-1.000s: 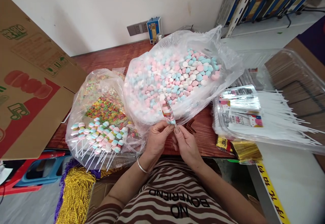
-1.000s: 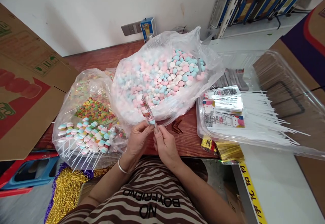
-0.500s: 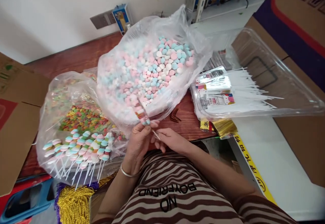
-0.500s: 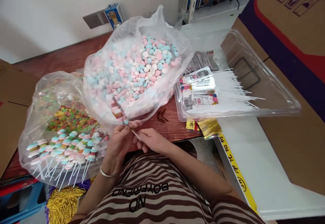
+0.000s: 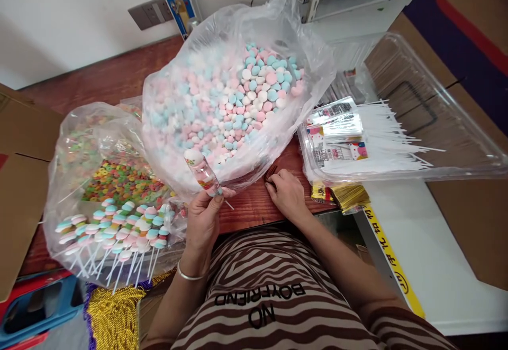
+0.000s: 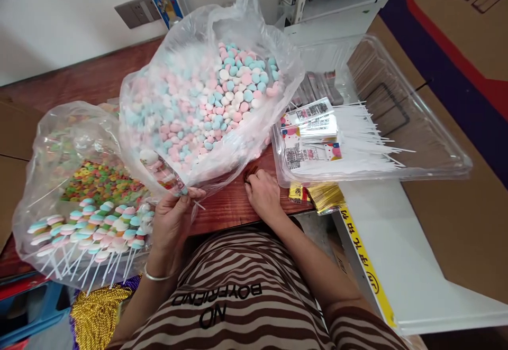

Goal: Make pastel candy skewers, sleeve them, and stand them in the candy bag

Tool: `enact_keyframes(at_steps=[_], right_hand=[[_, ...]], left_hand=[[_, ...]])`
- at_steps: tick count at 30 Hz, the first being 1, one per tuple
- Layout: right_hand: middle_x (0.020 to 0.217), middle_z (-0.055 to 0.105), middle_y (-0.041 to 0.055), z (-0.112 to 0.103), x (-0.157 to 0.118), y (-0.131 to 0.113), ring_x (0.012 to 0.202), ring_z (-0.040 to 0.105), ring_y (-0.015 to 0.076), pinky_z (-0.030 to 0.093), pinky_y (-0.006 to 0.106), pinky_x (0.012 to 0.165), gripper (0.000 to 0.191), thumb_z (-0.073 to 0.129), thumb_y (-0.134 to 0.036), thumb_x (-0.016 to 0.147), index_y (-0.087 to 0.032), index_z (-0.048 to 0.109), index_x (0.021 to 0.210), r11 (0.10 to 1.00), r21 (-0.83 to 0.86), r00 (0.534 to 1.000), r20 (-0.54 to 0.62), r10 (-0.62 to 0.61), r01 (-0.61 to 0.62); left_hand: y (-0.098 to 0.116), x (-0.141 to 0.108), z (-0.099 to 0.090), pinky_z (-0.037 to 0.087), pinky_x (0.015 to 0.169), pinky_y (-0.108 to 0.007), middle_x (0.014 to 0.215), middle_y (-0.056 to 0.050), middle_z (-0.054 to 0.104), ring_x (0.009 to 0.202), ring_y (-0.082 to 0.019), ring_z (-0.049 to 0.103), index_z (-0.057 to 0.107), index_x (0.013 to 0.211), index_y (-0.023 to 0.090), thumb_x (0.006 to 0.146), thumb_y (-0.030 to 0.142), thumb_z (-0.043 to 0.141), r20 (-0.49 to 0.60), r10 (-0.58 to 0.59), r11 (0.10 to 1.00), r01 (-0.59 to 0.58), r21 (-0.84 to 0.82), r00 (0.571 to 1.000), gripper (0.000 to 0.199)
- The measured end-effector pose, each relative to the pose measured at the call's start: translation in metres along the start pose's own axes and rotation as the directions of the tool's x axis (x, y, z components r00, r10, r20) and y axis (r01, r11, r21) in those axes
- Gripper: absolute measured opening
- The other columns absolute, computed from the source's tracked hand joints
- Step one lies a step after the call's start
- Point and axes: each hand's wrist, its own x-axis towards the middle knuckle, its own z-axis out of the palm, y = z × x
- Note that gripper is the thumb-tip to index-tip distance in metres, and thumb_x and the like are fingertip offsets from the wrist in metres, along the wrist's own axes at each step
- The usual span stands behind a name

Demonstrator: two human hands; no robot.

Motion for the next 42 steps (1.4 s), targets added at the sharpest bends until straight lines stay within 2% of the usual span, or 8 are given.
enact_keyframes(at_steps=[2, 5, 10, 19, 23, 28, 36, 42], right_hand=[[0.086, 0.063, 0.0065, 0.003, 0.003, -0.001, 0.081, 0.058, 0.0219, 0.042, 0.033, 0.072, 0.017, 0.059, -0.019, 0.093, -0.021, 0.066, 0.078, 0.999, 0.041, 1.000, 0.013, 0.028, -0.029], [0.083, 0.063, 0.0037, 0.000, 0.005, 0.003, 0.078, 0.061, 0.0200, 0.044, 0.032, 0.071, 0.017, 0.061, -0.019, 0.092, -0.022, 0.065, 0.076, 0.966, 0.248, 0.997, -0.009, 0.080, -0.075], [0.080, 0.065, 0.0014, -0.012, 0.000, 0.010, 0.078, 0.062, 0.0189, 0.047, 0.032, 0.075, 0.016, 0.065, -0.023, 0.091, -0.023, 0.065, 0.075, 0.866, 0.497, 0.990, -0.087, 0.109, -0.052], [0.086, 0.068, 0.0046, -0.016, -0.007, 0.015, 0.084, 0.064, 0.0204, 0.049, 0.034, 0.078, 0.016, 0.054, -0.023, 0.098, -0.022, 0.066, 0.088, 0.876, 0.481, 0.990, -0.136, 0.026, 0.043], [0.087, 0.070, 0.0054, -0.015, -0.010, 0.016, 0.084, 0.065, 0.0215, 0.048, 0.034, 0.079, 0.016, 0.052, -0.025, 0.098, -0.022, 0.065, 0.088, 0.922, 0.388, 0.989, -0.140, 0.050, 0.009], [0.083, 0.071, 0.0052, -0.015, -0.012, 0.016, 0.076, 0.066, 0.0221, 0.046, 0.033, 0.072, 0.021, 0.049, -0.033, 0.099, -0.023, 0.062, 0.087, 0.929, 0.351, 0.967, -0.171, 0.190, -0.120], [0.094, 0.071, 0.0085, -0.011, -0.011, 0.015, 0.088, 0.065, 0.0239, 0.050, 0.038, 0.083, 0.016, 0.046, -0.029, 0.099, -0.023, 0.060, 0.094, 0.910, 0.411, 0.977, -0.167, 0.129, -0.050], [0.085, 0.072, 0.0058, -0.013, -0.010, 0.013, 0.079, 0.066, 0.0224, 0.049, 0.034, 0.075, 0.018, 0.051, -0.035, 0.097, -0.023, 0.060, 0.087, 0.884, 0.448, 0.971, -0.120, 0.205, -0.131]], left_hand=[[-0.001, -0.001, -0.002, 0.057, 0.089, -0.029, 0.080, -0.001, 0.077, 0.081, -0.014, 0.071, 0.081, 0.081, 0.021, 0.073, 0.039, 0.088, -0.004, -0.011, 1.000, 0.011, 0.006, 1.000, 0.020], [0.000, -0.003, -0.004, 0.055, 0.088, -0.028, 0.080, -0.001, 0.076, 0.080, -0.014, 0.070, 0.080, 0.082, 0.021, 0.075, 0.038, 0.086, 0.005, -0.048, 0.999, 0.048, 0.022, 0.999, 0.020], [-0.004, -0.004, -0.003, 0.053, 0.073, -0.026, 0.077, 0.000, 0.073, 0.069, -0.012, 0.066, 0.077, 0.083, 0.020, 0.081, 0.038, 0.081, 0.059, -0.077, 0.996, 0.074, 0.052, 0.995, 0.018], [-0.005, -0.006, -0.005, 0.050, 0.073, -0.025, 0.078, 0.001, 0.064, 0.070, -0.011, 0.059, 0.070, 0.096, 0.020, 0.094, 0.037, 0.067, 0.035, -0.049, 0.956, 0.036, 0.292, 0.998, 0.018], [-0.002, -0.005, -0.004, 0.048, 0.070, -0.024, 0.078, 0.002, 0.062, 0.068, -0.011, 0.058, 0.068, 0.095, 0.020, 0.096, 0.037, 0.064, 0.040, -0.041, 0.923, 0.022, 0.383, 0.998, 0.018], [0.002, -0.006, -0.004, 0.042, 0.058, -0.021, 0.073, 0.002, 0.060, 0.059, -0.009, 0.052, 0.065, 0.091, 0.020, 0.096, 0.039, 0.061, 0.045, -0.048, 0.864, 0.018, 0.504, 0.998, 0.020], [0.006, -0.006, 0.001, 0.036, 0.054, -0.023, 0.062, 0.002, 0.055, 0.055, -0.011, 0.046, 0.062, 0.079, 0.020, 0.094, 0.036, 0.060, 0.066, 0.009, 0.787, -0.048, 0.615, 0.998, 0.022], [0.005, -0.005, 0.001, 0.037, 0.057, -0.024, 0.064, 0.002, 0.055, 0.057, -0.013, 0.047, 0.061, 0.080, 0.020, 0.095, 0.034, 0.058, 0.083, 0.020, 0.770, -0.068, 0.634, 0.996, 0.021]])
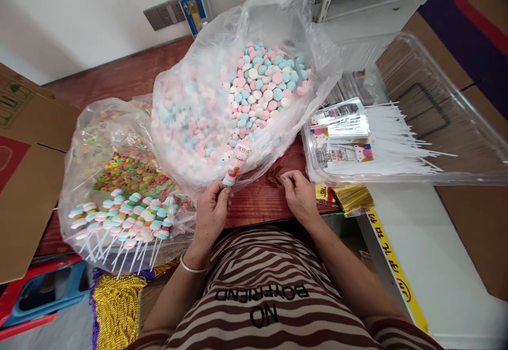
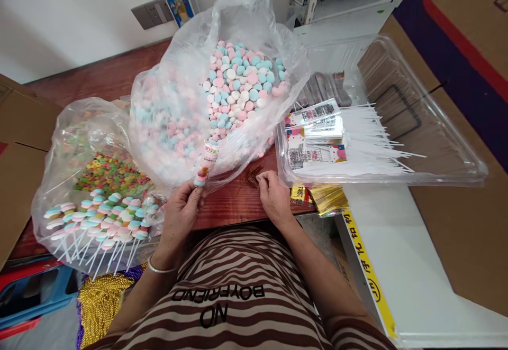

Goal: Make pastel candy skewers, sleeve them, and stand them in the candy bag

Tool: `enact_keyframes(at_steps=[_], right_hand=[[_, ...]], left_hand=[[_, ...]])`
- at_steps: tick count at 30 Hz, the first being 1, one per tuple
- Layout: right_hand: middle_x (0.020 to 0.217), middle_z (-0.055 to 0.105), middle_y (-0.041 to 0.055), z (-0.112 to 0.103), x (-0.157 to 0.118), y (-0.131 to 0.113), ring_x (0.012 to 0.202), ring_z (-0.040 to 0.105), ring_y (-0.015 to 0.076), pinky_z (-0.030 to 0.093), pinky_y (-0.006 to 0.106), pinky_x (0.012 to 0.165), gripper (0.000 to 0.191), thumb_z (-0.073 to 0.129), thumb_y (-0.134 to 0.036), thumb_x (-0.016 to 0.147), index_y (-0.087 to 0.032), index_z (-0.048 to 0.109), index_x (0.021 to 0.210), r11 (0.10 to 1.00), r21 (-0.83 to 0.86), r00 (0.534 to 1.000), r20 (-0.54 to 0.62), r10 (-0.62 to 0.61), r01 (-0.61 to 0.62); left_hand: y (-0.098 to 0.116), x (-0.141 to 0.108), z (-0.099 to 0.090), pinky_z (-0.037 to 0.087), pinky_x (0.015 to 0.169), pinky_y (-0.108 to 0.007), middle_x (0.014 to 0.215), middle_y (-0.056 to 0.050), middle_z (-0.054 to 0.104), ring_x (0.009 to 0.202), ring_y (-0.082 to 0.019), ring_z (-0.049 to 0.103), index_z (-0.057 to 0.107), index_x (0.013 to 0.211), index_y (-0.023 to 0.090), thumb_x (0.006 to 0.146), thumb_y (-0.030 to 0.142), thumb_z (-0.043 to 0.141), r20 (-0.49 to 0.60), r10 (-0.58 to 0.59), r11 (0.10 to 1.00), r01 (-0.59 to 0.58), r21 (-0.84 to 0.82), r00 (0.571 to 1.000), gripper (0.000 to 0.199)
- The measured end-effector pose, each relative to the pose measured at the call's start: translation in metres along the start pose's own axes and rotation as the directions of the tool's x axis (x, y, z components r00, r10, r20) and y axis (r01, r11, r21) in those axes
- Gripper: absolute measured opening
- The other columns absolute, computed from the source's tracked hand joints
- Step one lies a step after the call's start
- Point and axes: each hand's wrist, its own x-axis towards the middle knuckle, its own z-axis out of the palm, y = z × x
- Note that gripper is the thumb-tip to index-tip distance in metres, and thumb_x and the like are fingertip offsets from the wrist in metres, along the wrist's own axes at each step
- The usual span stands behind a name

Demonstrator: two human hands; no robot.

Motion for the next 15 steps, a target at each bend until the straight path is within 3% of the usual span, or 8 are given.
enact_keyframes(at_steps=[3, 6, 11, 15], right_hand=[[0.071, 0.067, 0.0014, -0.003, 0.000, -0.001, 0.065, 0.063, 0.0197, 0.048, 0.032, 0.068, 0.025, 0.048, -0.041, 0.099, -0.023, 0.060, 0.085, 0.997, 0.040, 0.998, 0.017, 0.068, -0.069], [0.063, 0.063, -0.0022, -0.004, -0.001, 0.000, 0.055, 0.059, 0.0170, 0.048, 0.031, 0.063, 0.029, 0.044, -0.043, 0.101, -0.021, 0.063, 0.098, 0.988, 0.096, 0.992, 0.050, 0.116, -0.120], [0.074, 0.070, -0.0002, -0.001, -0.001, 0.003, 0.059, 0.065, 0.0155, 0.054, 0.032, 0.068, 0.031, 0.049, -0.044, 0.100, -0.020, 0.061, 0.115, 0.954, 0.262, 0.985, 0.129, 0.113, -0.143], [0.084, 0.074, 0.0025, -0.002, -0.004, 0.000, 0.068, 0.073, 0.0170, 0.057, 0.034, 0.076, 0.024, 0.053, -0.043, 0.099, -0.021, 0.059, 0.107, 0.907, 0.378, 0.980, 0.138, 0.143, -0.185]], left_hand=[[0.000, 0.000, 0.000, 0.037, 0.058, -0.024, 0.065, 0.003, 0.054, 0.058, -0.012, 0.047, 0.061, 0.081, 0.020, 0.096, 0.033, 0.056, 0.007, 0.017, 0.999, -0.017, 0.040, 1.000, 0.020], [0.002, 0.000, 0.000, 0.036, 0.059, -0.025, 0.064, 0.003, 0.054, 0.058, -0.013, 0.047, 0.061, 0.081, 0.020, 0.096, 0.030, 0.055, 0.005, 0.038, 0.995, -0.039, 0.095, 0.999, 0.019], [0.003, 0.002, 0.000, 0.038, 0.063, -0.026, 0.067, 0.001, 0.058, 0.064, -0.015, 0.050, 0.063, 0.080, 0.020, 0.095, 0.025, 0.056, 0.013, 0.134, 0.970, -0.134, 0.202, 0.991, 0.018], [-0.007, 0.001, -0.002, 0.040, 0.068, -0.028, 0.078, -0.002, 0.064, 0.071, -0.018, 0.056, 0.066, 0.090, 0.019, 0.096, 0.019, 0.053, 0.127, 0.229, 0.881, -0.261, 0.395, 0.965, 0.014]])
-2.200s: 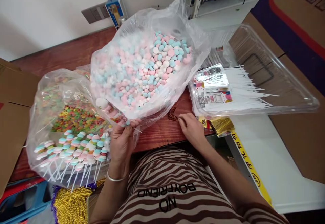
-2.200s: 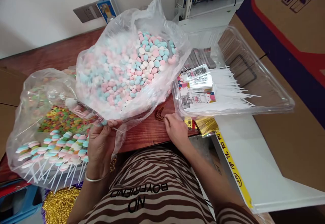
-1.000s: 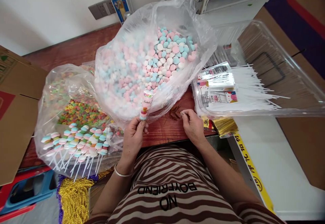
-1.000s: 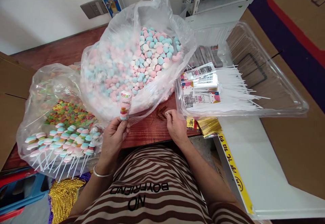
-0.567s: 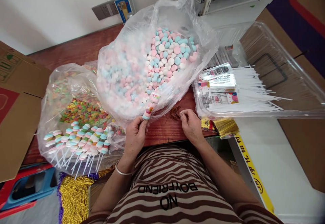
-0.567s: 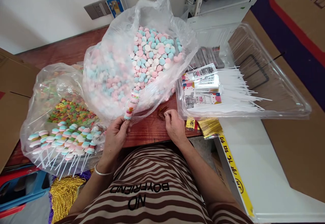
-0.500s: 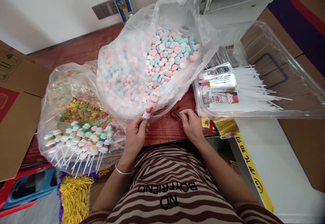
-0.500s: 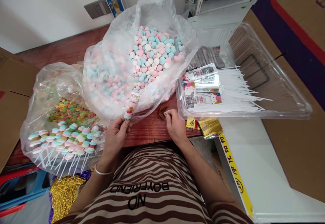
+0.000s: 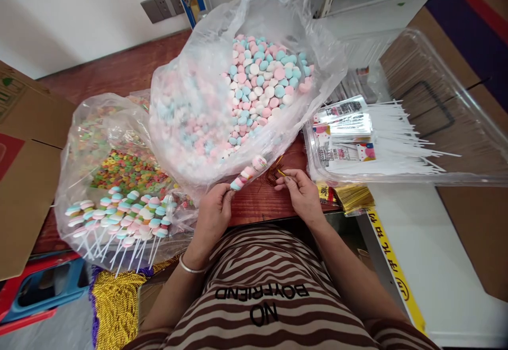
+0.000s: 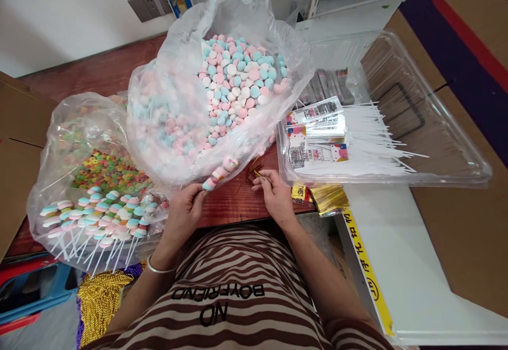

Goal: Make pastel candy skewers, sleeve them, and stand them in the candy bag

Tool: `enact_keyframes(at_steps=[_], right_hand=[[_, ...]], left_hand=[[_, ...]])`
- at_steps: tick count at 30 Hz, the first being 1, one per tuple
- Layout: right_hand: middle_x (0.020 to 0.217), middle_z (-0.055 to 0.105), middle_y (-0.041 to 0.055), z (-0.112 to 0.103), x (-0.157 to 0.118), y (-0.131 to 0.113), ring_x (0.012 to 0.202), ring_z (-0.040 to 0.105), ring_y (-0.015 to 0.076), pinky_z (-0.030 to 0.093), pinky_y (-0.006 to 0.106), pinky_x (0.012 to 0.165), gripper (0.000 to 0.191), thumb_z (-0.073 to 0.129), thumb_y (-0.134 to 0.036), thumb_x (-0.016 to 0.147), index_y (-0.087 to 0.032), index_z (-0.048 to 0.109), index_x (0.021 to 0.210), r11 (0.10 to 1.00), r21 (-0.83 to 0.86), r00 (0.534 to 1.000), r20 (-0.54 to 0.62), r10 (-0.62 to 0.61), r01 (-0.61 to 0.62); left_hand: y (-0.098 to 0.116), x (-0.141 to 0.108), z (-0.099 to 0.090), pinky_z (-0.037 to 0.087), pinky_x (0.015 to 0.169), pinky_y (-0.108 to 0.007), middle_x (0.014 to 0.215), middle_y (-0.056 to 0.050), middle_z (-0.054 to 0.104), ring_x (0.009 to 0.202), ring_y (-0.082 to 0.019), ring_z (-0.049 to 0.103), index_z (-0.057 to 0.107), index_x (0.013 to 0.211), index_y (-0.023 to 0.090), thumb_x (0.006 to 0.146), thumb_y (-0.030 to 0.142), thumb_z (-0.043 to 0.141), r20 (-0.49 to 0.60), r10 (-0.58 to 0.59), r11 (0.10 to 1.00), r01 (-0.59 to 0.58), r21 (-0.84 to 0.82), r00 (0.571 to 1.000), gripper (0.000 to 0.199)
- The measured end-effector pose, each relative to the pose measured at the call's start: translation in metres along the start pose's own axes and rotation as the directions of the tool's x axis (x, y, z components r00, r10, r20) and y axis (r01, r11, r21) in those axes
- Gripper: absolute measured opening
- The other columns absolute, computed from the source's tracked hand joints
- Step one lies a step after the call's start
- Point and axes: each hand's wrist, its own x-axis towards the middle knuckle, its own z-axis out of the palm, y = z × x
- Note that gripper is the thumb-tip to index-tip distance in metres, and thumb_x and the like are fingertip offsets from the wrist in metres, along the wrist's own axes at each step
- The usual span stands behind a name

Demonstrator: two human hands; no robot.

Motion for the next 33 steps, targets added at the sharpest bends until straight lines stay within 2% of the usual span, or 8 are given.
enact_keyframes(at_steps=[3, 6, 10, 15, 20, 23, 30, 33], right_hand=[[0.083, 0.074, 0.0029, -0.003, -0.005, -0.006, 0.069, 0.073, 0.0182, 0.058, 0.034, 0.071, 0.020, 0.050, -0.041, 0.102, -0.023, 0.060, 0.100, 0.995, -0.087, 0.996, -0.068, -0.064, 0.058], [0.103, 0.074, 0.0086, -0.007, -0.009, -0.013, 0.096, 0.072, 0.0229, 0.058, 0.038, 0.083, 0.018, 0.051, -0.031, 0.102, -0.024, 0.067, 0.106, 0.879, -0.373, 0.941, -0.042, -0.335, 0.296], [0.097, 0.072, 0.0096, -0.006, -0.014, -0.021, 0.089, 0.068, 0.0217, 0.054, 0.034, 0.077, 0.027, 0.049, -0.018, 0.100, -0.024, 0.071, 0.114, 0.634, -0.595, 0.839, 0.137, -0.526, 0.494], [0.091, 0.071, 0.0102, 0.002, -0.022, -0.033, 0.084, 0.064, 0.0218, 0.050, 0.035, 0.078, 0.028, 0.048, -0.020, 0.103, -0.023, 0.071, 0.119, 0.499, -0.644, 0.787, 0.283, -0.549, 0.580], [0.095, 0.071, 0.0112, 0.005, -0.027, -0.043, 0.083, 0.061, 0.0223, 0.049, 0.036, 0.077, 0.027, 0.048, -0.020, 0.103, -0.022, 0.069, 0.121, 0.443, -0.653, 0.763, 0.350, -0.544, 0.615], [0.092, 0.070, 0.0110, 0.007, -0.027, -0.045, 0.080, 0.060, 0.0219, 0.049, 0.036, 0.075, 0.028, 0.046, -0.018, 0.104, -0.022, 0.069, 0.119, 0.446, -0.637, 0.758, 0.374, -0.535, 0.629], [0.096, 0.072, 0.0123, 0.006, -0.025, -0.043, 0.089, 0.066, 0.0240, 0.053, 0.037, 0.082, 0.031, 0.045, -0.016, 0.104, -0.019, 0.067, 0.126, 0.429, -0.608, 0.717, 0.372, -0.590, 0.668], [0.111, 0.072, 0.0150, -0.001, -0.018, -0.047, 0.101, 0.067, 0.0268, 0.053, 0.041, 0.088, 0.037, 0.043, -0.016, 0.104, -0.020, 0.062, 0.135, 0.486, -0.683, 0.798, 0.246, -0.550, 0.546]], left_hand=[[-0.006, -0.004, 0.003, 0.041, 0.068, -0.031, 0.085, -0.005, 0.064, 0.077, -0.020, 0.057, 0.067, 0.092, 0.019, 0.095, 0.011, 0.048, 0.112, 0.091, 0.961, -0.117, 0.250, 0.989, 0.021], [-0.006, -0.007, 0.007, 0.043, 0.070, -0.032, 0.089, -0.007, 0.061, 0.080, -0.021, 0.056, 0.066, 0.087, 0.019, 0.094, 0.005, 0.046, 0.169, 0.150, 0.891, -0.208, 0.404, 0.974, 0.025], [0.004, -0.007, 0.015, 0.045, 0.070, -0.033, 0.086, -0.006, 0.058, 0.080, -0.022, 0.055, 0.066, 0.091, 0.018, 0.097, 0.008, 0.047, 0.189, 0.218, 0.853, -0.281, 0.441, 0.958, 0.022], [0.014, -0.010, 0.027, 0.046, 0.073, -0.033, 0.088, -0.006, 0.061, 0.080, -0.021, 0.057, 0.063, 0.108, 0.018, 0.101, 0.013, 0.043, 0.155, 0.303, 0.859, -0.340, 0.383, 0.940, 0.021], [0.013, -0.015, 0.033, 0.047, 0.075, -0.032, 0.088, -0.006, 0.063, 0.081, -0.020, 0.060, 0.048, 0.141, 0.016, 0.104, 0.017, 0.040, 0.062, 0.354, 0.875, -0.353, 0.330, 0.933, 0.039], [0.011, -0.017, 0.036, 0.048, 0.075, -0.031, 0.086, -0.006, 0.062, 0.079, -0.020, 0.060, 0.043, 0.149, 0.017, 0.104, 0.016, 0.040, 0.030, 0.362, 0.881, -0.352, 0.316, 0.932, 0.046], [0.003, -0.015, 0.037, 0.050, 0.076, -0.031, 0.090, -0.007, 0.064, 0.083, -0.020, 0.060, 0.062, 0.128, 0.017, 0.101, 0.010, 0.040, -0.016, 0.371, 0.887, -0.349, 0.304, 0.929, 0.036], [-0.001, -0.014, 0.034, 0.051, 0.076, -0.031, 0.089, -0.007, 0.063, 0.084, -0.020, 0.060, 0.065, 0.121, 0.016, 0.098, 0.005, 0.040, 0.009, 0.314, 0.904, -0.302, 0.302, 0.949, 0.035]])
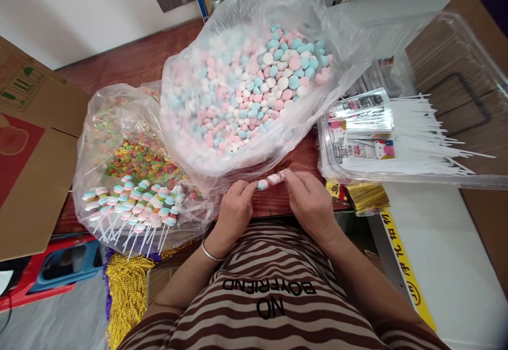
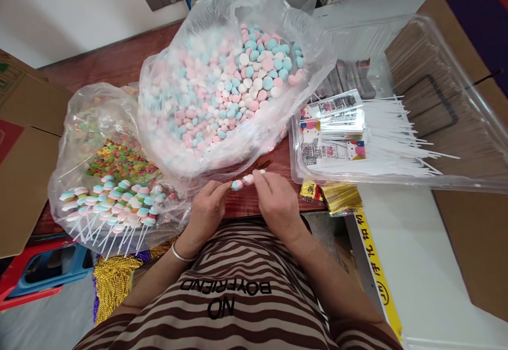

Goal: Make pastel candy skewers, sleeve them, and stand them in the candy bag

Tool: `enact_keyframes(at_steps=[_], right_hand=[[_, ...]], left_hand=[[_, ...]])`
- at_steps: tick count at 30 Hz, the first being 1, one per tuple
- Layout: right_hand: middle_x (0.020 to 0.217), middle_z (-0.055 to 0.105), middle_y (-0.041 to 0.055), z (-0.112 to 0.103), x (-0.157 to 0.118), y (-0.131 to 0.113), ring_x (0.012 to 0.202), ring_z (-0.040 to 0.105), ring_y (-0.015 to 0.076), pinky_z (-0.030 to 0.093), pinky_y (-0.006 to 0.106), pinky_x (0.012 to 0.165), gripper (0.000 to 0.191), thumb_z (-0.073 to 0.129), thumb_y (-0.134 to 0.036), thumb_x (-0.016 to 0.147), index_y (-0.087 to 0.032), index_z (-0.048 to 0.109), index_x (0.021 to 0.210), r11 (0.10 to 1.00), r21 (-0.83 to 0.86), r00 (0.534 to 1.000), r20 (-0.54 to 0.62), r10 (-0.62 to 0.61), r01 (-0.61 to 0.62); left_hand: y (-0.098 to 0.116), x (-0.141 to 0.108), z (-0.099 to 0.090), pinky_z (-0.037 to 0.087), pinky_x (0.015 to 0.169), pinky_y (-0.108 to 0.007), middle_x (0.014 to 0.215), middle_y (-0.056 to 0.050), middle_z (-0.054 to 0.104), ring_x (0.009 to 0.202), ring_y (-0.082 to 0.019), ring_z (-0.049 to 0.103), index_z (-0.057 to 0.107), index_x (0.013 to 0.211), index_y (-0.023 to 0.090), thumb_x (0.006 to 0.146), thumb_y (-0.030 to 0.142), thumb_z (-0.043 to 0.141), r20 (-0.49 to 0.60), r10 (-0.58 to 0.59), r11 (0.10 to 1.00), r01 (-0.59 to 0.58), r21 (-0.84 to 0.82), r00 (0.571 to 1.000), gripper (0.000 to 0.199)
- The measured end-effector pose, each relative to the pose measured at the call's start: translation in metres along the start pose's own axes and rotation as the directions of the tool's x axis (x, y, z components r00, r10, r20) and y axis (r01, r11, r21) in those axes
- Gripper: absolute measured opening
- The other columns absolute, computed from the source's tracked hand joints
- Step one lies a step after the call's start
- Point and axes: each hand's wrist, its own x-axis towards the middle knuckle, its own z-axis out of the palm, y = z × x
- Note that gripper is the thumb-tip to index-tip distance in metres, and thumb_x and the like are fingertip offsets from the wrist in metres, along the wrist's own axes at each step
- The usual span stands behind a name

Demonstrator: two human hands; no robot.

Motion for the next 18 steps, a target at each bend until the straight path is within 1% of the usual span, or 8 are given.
enact_keyframes(at_steps=[2, 4, 7, 10, 13, 15, 16, 18], right_hand=[[0.126, 0.068, 0.0173, -0.005, 0.005, 0.001, 0.113, 0.064, 0.0296, 0.051, 0.046, 0.094, 0.038, 0.043, -0.016, 0.104, -0.021, 0.060, 0.137, 0.997, -0.030, 0.997, 0.010, 0.070, -0.070], [0.134, 0.065, 0.0179, -0.008, 0.008, -0.004, 0.120, 0.061, 0.0310, 0.049, 0.047, 0.097, 0.034, 0.048, -0.019, 0.103, -0.020, 0.061, 0.135, 1.000, -0.004, 0.999, 0.031, 0.008, -0.008], [0.125, 0.071, 0.0153, -0.005, 0.007, -0.016, 0.117, 0.062, 0.0288, 0.047, 0.044, 0.096, 0.028, 0.055, -0.023, 0.102, -0.020, 0.064, 0.129, 0.984, 0.050, 0.982, 0.068, -0.176, 0.173], [0.105, 0.076, 0.0113, 0.004, 0.003, -0.023, 0.099, 0.065, 0.0247, 0.045, 0.040, 0.087, 0.021, 0.052, -0.020, 0.103, -0.020, 0.069, 0.115, 0.980, 0.029, 0.973, 0.112, -0.201, 0.199], [0.086, 0.072, 0.0091, 0.010, 0.000, -0.026, 0.081, 0.064, 0.0211, 0.044, 0.034, 0.075, 0.021, 0.050, -0.020, 0.103, -0.019, 0.069, 0.096, 0.994, 0.091, 0.993, 0.094, -0.067, 0.058], [0.083, 0.070, 0.0074, 0.011, -0.002, -0.028, 0.077, 0.063, 0.0192, 0.045, 0.031, 0.070, 0.021, 0.050, -0.022, 0.102, -0.019, 0.066, 0.090, 0.962, 0.249, 0.991, 0.106, 0.086, -0.110], [0.081, 0.069, 0.0058, 0.011, -0.003, -0.030, 0.074, 0.063, 0.0180, 0.045, 0.029, 0.068, 0.020, 0.052, -0.023, 0.101, -0.019, 0.064, 0.087, 0.915, 0.344, 0.976, 0.130, 0.177, -0.212], [0.075, 0.067, 0.0022, 0.012, -0.003, -0.035, 0.065, 0.059, 0.0154, 0.044, 0.027, 0.061, 0.018, 0.055, -0.027, 0.098, -0.020, 0.062, 0.082, 0.762, 0.504, 0.914, 0.206, 0.350, -0.406]], left_hand=[[-0.002, 0.000, -0.002, 0.050, 0.075, -0.030, 0.089, -0.007, 0.063, 0.082, -0.019, 0.059, 0.065, 0.118, 0.016, 0.097, 0.003, 0.040, 0.036, -0.028, 0.999, 0.028, 0.016, 0.999, 0.035], [-0.002, -0.001, -0.003, 0.050, 0.073, -0.030, 0.088, -0.007, 0.062, 0.080, -0.019, 0.058, 0.066, 0.116, 0.016, 0.097, 0.003, 0.040, 0.056, -0.037, 0.998, 0.034, 0.045, 0.998, 0.035], [0.000, 0.000, -0.004, 0.050, 0.073, -0.031, 0.088, -0.007, 0.061, 0.081, -0.020, 0.057, 0.066, 0.116, 0.015, 0.096, 0.004, 0.042, 0.072, -0.032, 0.998, 0.028, 0.062, 0.997, 0.033], [0.002, 0.000, -0.004, 0.051, 0.074, -0.031, 0.089, -0.007, 0.061, 0.082, -0.020, 0.058, 0.066, 0.117, 0.015, 0.098, 0.006, 0.043, 0.071, -0.033, 0.999, 0.033, 0.010, 0.997, 0.032], [0.002, 0.002, -0.002, 0.052, 0.076, -0.029, 0.092, -0.007, 0.064, 0.084, -0.018, 0.061, 0.065, 0.120, 0.017, 0.099, 0.008, 0.044, 0.027, -0.071, 0.990, 0.074, -0.124, 0.997, 0.031], [0.003, 0.003, -0.002, 0.052, 0.077, -0.028, 0.094, -0.005, 0.066, 0.084, -0.016, 0.063, 0.062, 0.126, 0.019, 0.097, 0.008, 0.050, 0.002, -0.152, 0.954, 0.148, -0.260, 0.988, 0.033], [0.003, 0.004, -0.002, 0.052, 0.077, -0.027, 0.093, -0.003, 0.067, 0.083, -0.015, 0.064, 0.060, 0.129, 0.020, 0.096, 0.008, 0.053, 0.000, -0.206, 0.923, 0.194, -0.331, 0.979, 0.036], [0.005, 0.006, -0.002, 0.051, 0.074, -0.025, 0.087, 0.000, 0.066, 0.077, -0.013, 0.063, 0.055, 0.132, 0.020, 0.092, 0.008, 0.057, 0.013, -0.305, 0.849, 0.278, -0.449, 0.952, 0.041]])
